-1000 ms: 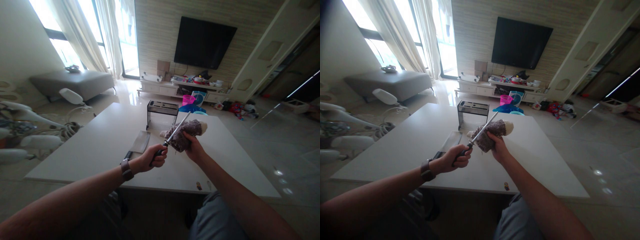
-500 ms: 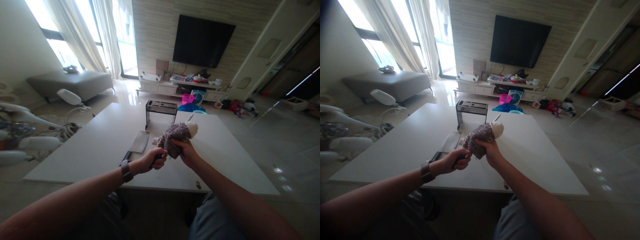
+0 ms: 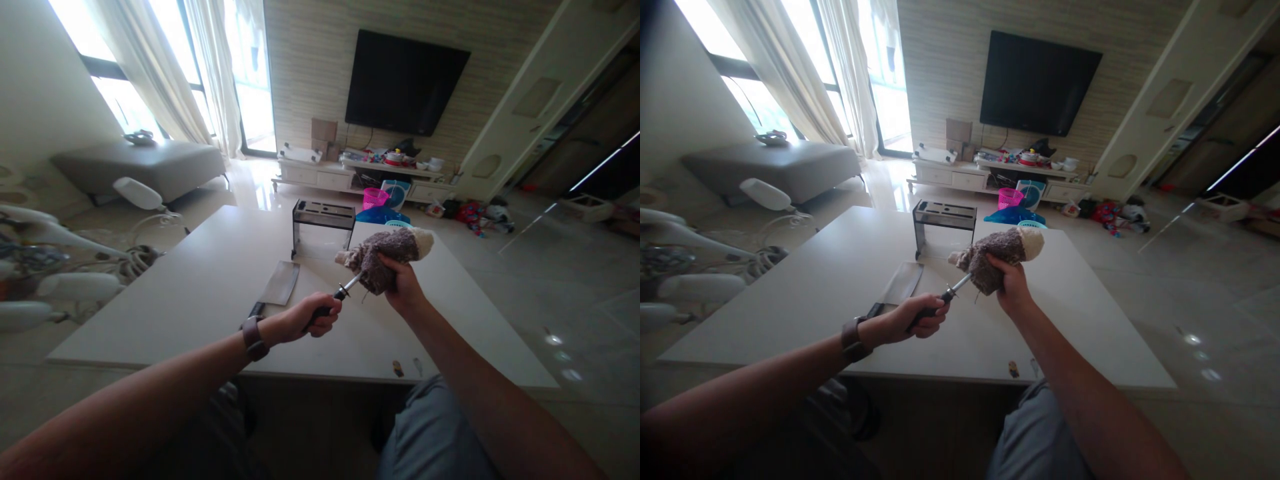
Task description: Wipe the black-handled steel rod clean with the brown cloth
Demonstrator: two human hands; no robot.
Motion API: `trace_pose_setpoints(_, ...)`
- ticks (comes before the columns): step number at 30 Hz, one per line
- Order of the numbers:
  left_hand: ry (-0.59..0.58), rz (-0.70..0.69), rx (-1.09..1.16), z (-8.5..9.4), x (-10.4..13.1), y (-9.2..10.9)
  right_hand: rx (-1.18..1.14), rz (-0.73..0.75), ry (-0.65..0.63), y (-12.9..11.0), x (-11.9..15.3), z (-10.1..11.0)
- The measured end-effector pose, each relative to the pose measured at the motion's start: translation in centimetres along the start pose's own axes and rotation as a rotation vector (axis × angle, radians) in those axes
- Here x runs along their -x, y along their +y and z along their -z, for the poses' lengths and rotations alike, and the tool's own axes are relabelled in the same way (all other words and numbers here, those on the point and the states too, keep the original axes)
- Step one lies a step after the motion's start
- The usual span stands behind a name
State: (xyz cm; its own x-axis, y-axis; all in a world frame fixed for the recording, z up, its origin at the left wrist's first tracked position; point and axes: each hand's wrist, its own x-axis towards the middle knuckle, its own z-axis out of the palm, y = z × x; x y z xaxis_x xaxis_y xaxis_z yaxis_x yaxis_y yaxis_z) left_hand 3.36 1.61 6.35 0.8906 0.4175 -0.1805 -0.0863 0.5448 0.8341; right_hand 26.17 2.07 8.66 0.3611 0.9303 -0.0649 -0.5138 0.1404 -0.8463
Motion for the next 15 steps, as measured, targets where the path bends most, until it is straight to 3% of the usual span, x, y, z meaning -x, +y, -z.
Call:
trace_pose_setpoints(8,-0.007,0.039,-0.07,-0.4,0.1,0.3,-0.065,0.041,0.099,-2.4,-3.3,2.9)
trace_pose_setpoints(15,0.059,0.01,-0.172,0.0,1.0,0.2,-0.125,0.143,0.193,-2.7,-4.3,4.0)
